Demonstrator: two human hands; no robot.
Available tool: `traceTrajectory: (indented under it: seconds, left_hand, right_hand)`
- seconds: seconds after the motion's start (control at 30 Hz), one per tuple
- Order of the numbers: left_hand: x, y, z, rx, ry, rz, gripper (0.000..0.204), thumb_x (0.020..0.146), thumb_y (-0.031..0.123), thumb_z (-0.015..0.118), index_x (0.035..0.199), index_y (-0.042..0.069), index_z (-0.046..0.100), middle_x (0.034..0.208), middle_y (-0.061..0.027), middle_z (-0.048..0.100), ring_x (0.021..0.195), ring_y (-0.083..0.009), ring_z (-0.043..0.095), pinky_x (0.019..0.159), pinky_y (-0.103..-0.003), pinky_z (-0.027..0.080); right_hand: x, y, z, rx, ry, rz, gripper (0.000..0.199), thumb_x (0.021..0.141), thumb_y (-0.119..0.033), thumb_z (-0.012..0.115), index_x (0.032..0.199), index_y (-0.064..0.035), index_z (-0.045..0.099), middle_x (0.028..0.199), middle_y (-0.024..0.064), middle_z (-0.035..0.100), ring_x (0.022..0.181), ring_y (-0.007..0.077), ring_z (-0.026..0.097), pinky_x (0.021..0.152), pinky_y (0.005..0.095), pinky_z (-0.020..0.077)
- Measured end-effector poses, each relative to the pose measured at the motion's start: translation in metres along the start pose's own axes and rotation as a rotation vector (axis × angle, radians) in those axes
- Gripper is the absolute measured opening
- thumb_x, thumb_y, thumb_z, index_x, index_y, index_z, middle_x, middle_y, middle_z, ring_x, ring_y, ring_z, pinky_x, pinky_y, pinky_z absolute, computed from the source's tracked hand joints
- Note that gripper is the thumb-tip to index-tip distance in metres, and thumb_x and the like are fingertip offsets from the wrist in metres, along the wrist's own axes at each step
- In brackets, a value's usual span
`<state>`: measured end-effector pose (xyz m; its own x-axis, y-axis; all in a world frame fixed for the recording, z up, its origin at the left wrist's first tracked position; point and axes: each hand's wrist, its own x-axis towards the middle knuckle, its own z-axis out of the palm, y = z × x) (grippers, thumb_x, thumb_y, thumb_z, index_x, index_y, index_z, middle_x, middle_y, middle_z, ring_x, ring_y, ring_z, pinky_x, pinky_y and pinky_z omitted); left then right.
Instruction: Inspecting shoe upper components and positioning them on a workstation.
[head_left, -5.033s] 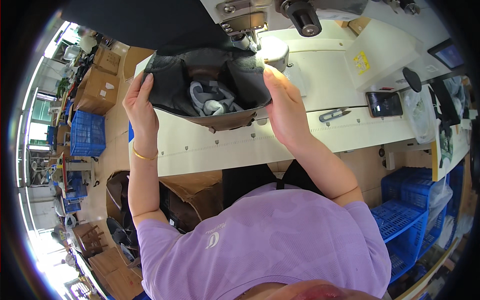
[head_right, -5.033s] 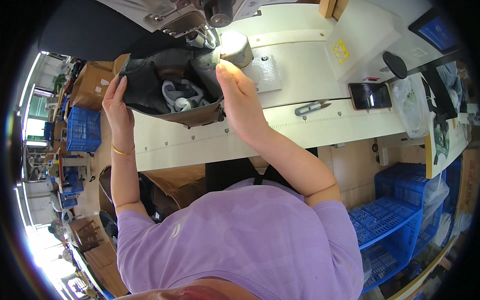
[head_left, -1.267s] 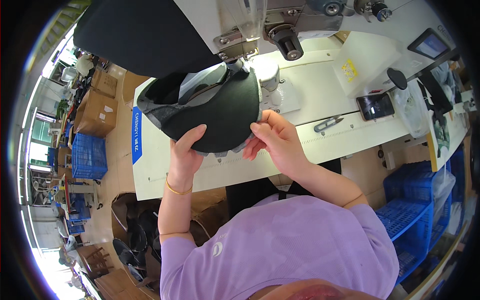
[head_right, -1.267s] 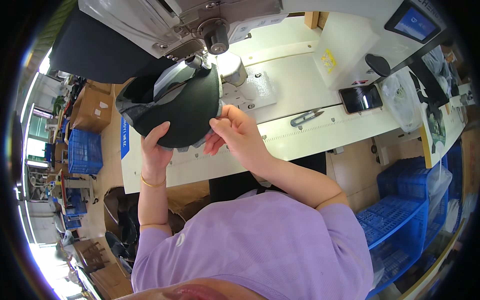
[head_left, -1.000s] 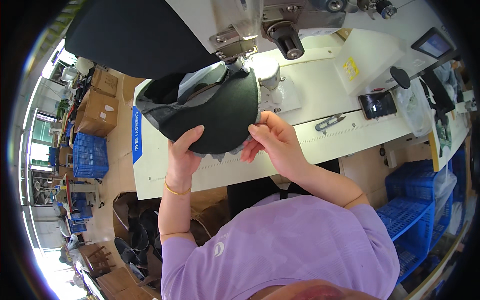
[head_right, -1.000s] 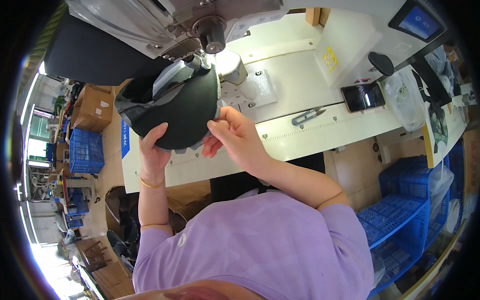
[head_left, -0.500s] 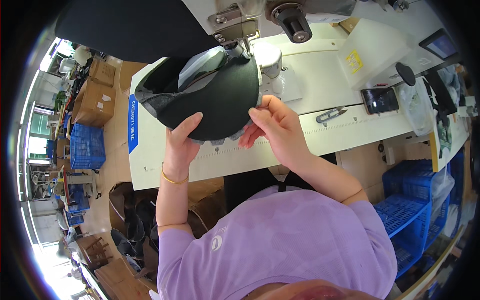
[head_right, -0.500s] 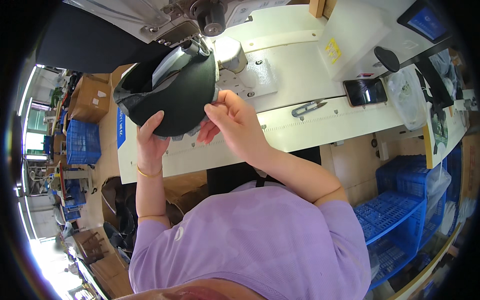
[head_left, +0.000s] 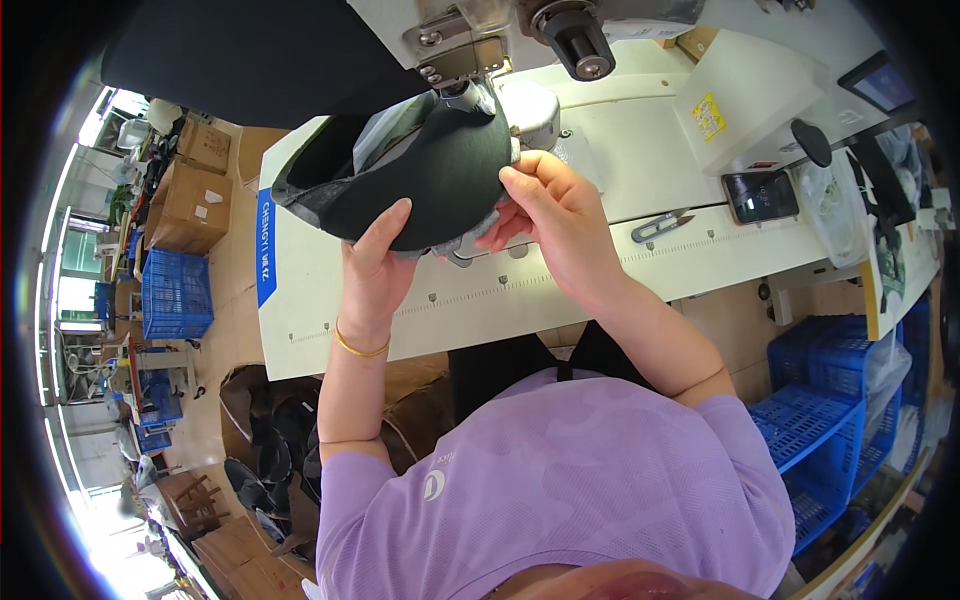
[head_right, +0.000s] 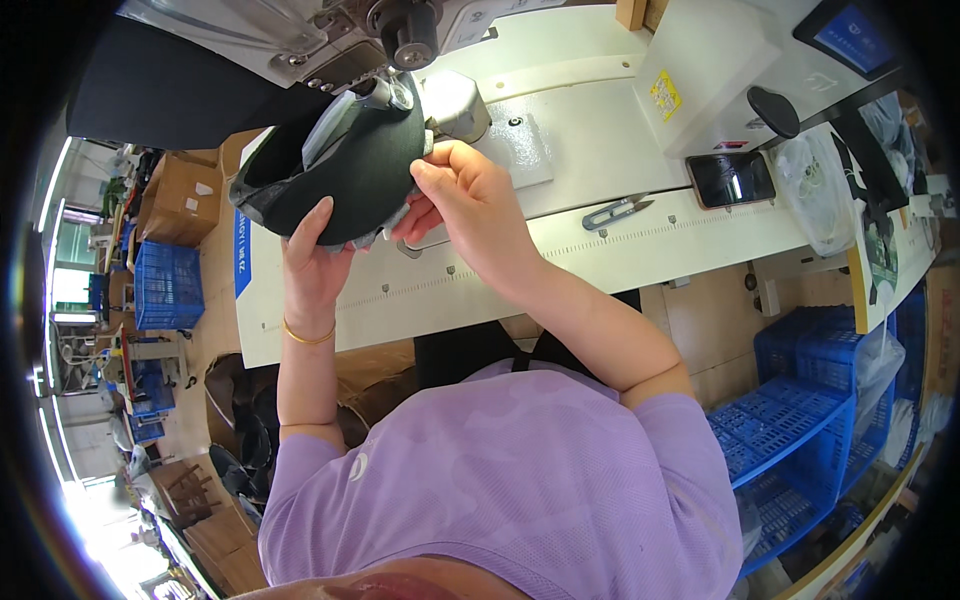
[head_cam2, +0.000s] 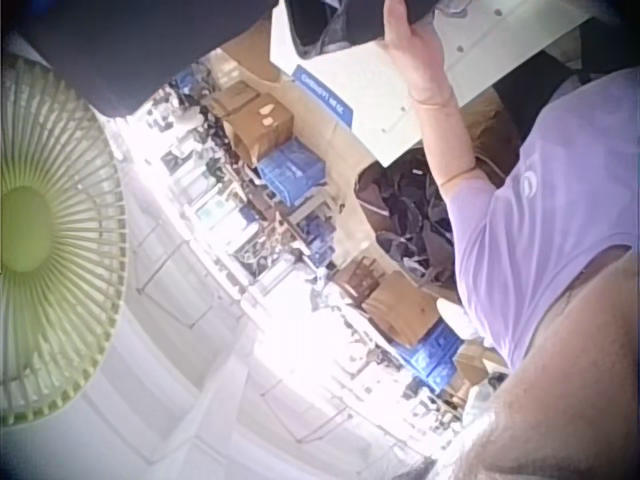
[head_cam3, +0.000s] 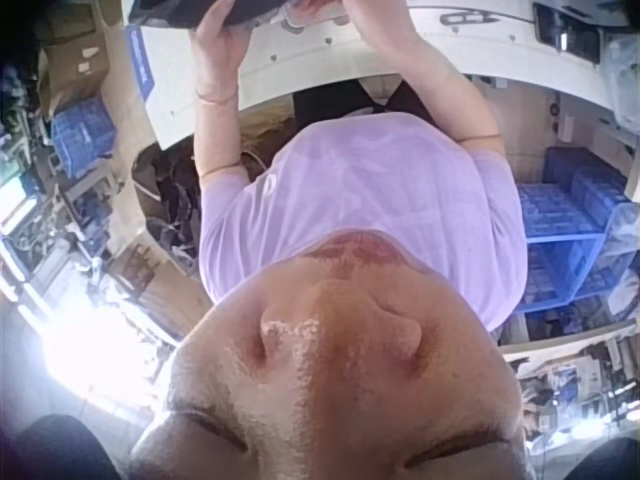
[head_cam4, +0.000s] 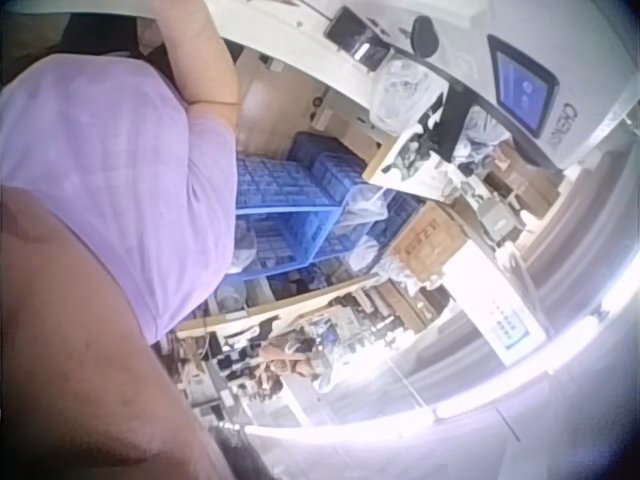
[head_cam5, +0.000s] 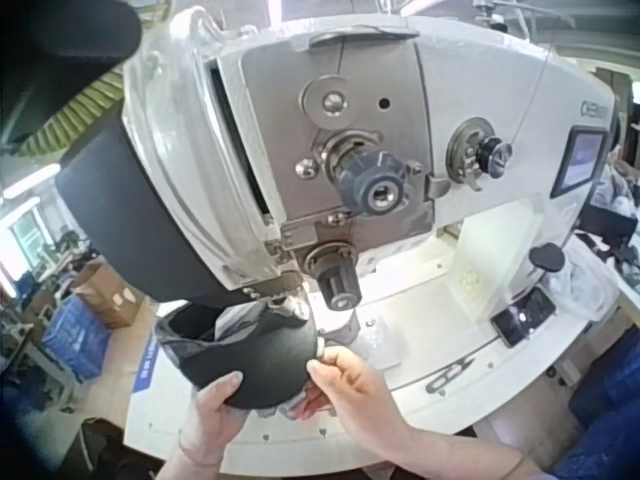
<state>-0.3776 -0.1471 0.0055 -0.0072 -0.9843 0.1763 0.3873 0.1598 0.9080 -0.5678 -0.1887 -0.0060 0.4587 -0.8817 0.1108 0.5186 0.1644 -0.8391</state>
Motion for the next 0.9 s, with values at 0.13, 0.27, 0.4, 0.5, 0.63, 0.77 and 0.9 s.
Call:
traceTrajectory:
  seconds: [0.13, 0.27, 0.4, 0.5, 0.63, 0.77, 0.9]
  left_hand:
    - [0.002, -0.006, 0.002, 0.015, 0.094, 0.011, 0.024, 0.092, 0.010, 0.051, 0.114, 0.003, 0.055, 0.103, -0.0076, 0.064, 0.087, -0.0153, 0.062, 0.063, -0.030, 0.048]
    - [0.007, -0.008, 0.005, 0.025, 0.163, 0.037, 0.025, 0.092, 0.010, 0.051, 0.116, 0.004, 0.055, 0.105, -0.0068, 0.064, 0.093, -0.0151, 0.062, 0.072, -0.031, 0.048]
    - [0.013, -0.014, -0.001, -0.029, 0.167, 0.067, 0.028, 0.091, 0.003, 0.053, 0.119, -0.001, 0.055, 0.114, -0.0093, 0.061, 0.101, -0.0167, 0.060, 0.090, -0.032, 0.048]
    - [0.015, -0.022, -0.011, 0.411, 0.126, 0.227, 0.025, 0.091, 0.004, 0.054, 0.116, 0.000, 0.058, 0.111, -0.0071, 0.062, 0.100, -0.0147, 0.060, 0.089, -0.030, 0.047]
    - [0.016, -0.024, 0.001, 0.261, 0.156, 0.176, 0.024, 0.092, 0.006, 0.054, 0.115, 0.000, 0.057, 0.112, -0.0075, 0.061, 0.101, -0.0154, 0.059, 0.089, -0.031, 0.047]
    - [0.017, -0.035, 0.005, 0.138, 0.196, 0.216, 0.027, 0.094, 0.009, 0.052, 0.119, 0.000, 0.055, 0.117, -0.0091, 0.059, 0.105, -0.0174, 0.058, 0.091, -0.034, 0.048]
    - [0.019, -0.040, 0.018, 0.092, 0.229, 0.224, 0.027, 0.093, 0.010, 0.053, 0.119, 0.002, 0.054, 0.116, -0.0081, 0.059, 0.104, -0.0168, 0.058, 0.090, -0.033, 0.048]
  right_hand:
    - [0.005, 0.004, -0.001, 0.007, 0.006, -0.022, 0.023, 0.099, -0.019, 0.042, 0.096, 0.0012, 0.053, 0.084, 0.0117, 0.063, 0.067, 0.0183, 0.065, 0.062, 0.0264, 0.0537]
    - [0.010, 0.008, -0.001, 0.043, -0.026, -0.048, 0.028, 0.101, -0.023, 0.040, 0.099, 0.0011, 0.054, 0.088, 0.0109, 0.063, 0.072, 0.0177, 0.065, 0.064, 0.0271, 0.0546]
    - [0.013, 0.013, 0.002, 0.069, 0.000, -0.100, 0.030, 0.100, -0.023, 0.040, 0.092, 0.0025, 0.053, 0.081, 0.0107, 0.061, 0.072, 0.0194, 0.067, 0.062, 0.0274, 0.0561]
    - [0.013, 0.010, 0.001, -0.013, -0.022, -0.074, 0.030, 0.101, -0.024, 0.038, 0.099, 0.0003, 0.055, 0.090, 0.0098, 0.064, 0.076, 0.0165, 0.064, 0.068, 0.0287, 0.0558]
    - [0.014, 0.008, 0.001, -0.010, -0.002, -0.063, 0.029, 0.101, -0.023, 0.038, 0.100, 0.0006, 0.055, 0.092, 0.0107, 0.065, 0.078, 0.0171, 0.065, 0.068, 0.0283, 0.0559]
    - [0.015, 0.006, 0.000, 0.000, 0.007, -0.050, 0.029, 0.100, -0.022, 0.038, 0.101, 0.0019, 0.055, 0.094, 0.0122, 0.065, 0.079, 0.0178, 0.065, 0.068, 0.0285, 0.0560]
    - [0.016, 0.010, 0.000, 0.010, 0.028, -0.064, 0.029, 0.100, -0.021, 0.038, 0.102, 0.0022, 0.055, 0.093, 0.0116, 0.065, 0.078, 0.0174, 0.065, 0.068, 0.0289, 0.0563]
